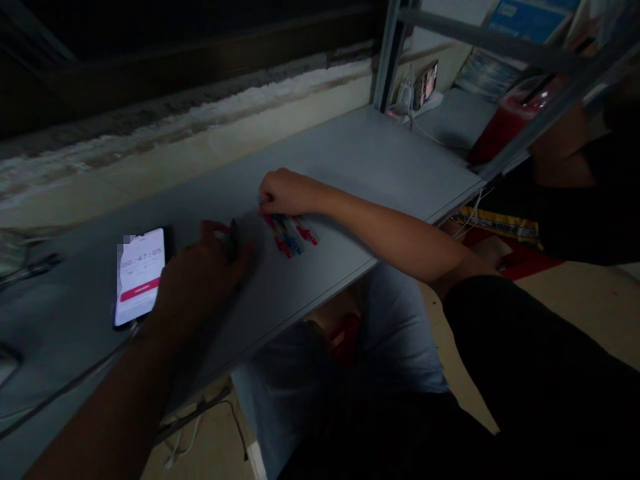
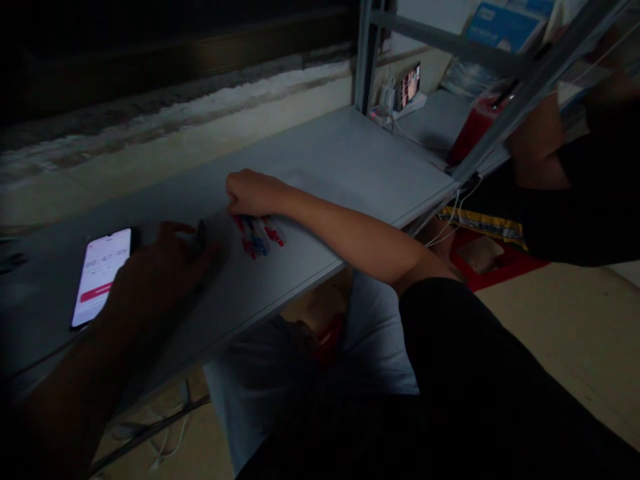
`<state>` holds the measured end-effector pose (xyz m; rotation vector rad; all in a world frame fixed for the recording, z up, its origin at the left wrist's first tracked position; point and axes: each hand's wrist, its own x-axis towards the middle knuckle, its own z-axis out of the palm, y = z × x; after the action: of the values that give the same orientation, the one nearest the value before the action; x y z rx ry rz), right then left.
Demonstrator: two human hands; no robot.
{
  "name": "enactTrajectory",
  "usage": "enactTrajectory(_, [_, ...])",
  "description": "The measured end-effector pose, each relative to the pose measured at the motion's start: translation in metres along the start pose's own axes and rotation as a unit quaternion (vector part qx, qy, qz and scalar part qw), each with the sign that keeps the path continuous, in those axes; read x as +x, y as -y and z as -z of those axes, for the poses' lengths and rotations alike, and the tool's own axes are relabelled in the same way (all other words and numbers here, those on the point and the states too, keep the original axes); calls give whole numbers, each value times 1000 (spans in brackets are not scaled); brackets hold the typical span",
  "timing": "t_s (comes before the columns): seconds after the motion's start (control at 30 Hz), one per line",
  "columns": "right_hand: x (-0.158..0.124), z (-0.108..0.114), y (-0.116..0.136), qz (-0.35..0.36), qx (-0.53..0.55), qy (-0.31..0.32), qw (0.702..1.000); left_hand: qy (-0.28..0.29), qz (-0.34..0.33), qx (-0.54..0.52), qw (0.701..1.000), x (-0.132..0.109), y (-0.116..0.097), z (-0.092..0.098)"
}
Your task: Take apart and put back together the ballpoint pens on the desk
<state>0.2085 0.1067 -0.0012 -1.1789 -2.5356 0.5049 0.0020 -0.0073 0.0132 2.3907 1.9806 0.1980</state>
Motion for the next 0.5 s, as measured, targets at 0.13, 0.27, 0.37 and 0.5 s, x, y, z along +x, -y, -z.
enactTrajectory(0.13, [-6,2,6,-2,-26,-8,1000,43,-25,-45,998,0,0,6])
enactTrajectory(0.27, [-10,5,15,5,-14,-32,999,18,-31,-125,991,1,-2,4])
enactTrajectory(0.37, [-11,8,24,3,31,-49,998,-50,-50,-196,978,1,-2,0])
enactTrajectory(0.5, [-14,14,36,14,177,-15,984,-111,-91,-278,950,-2,-2,-6])
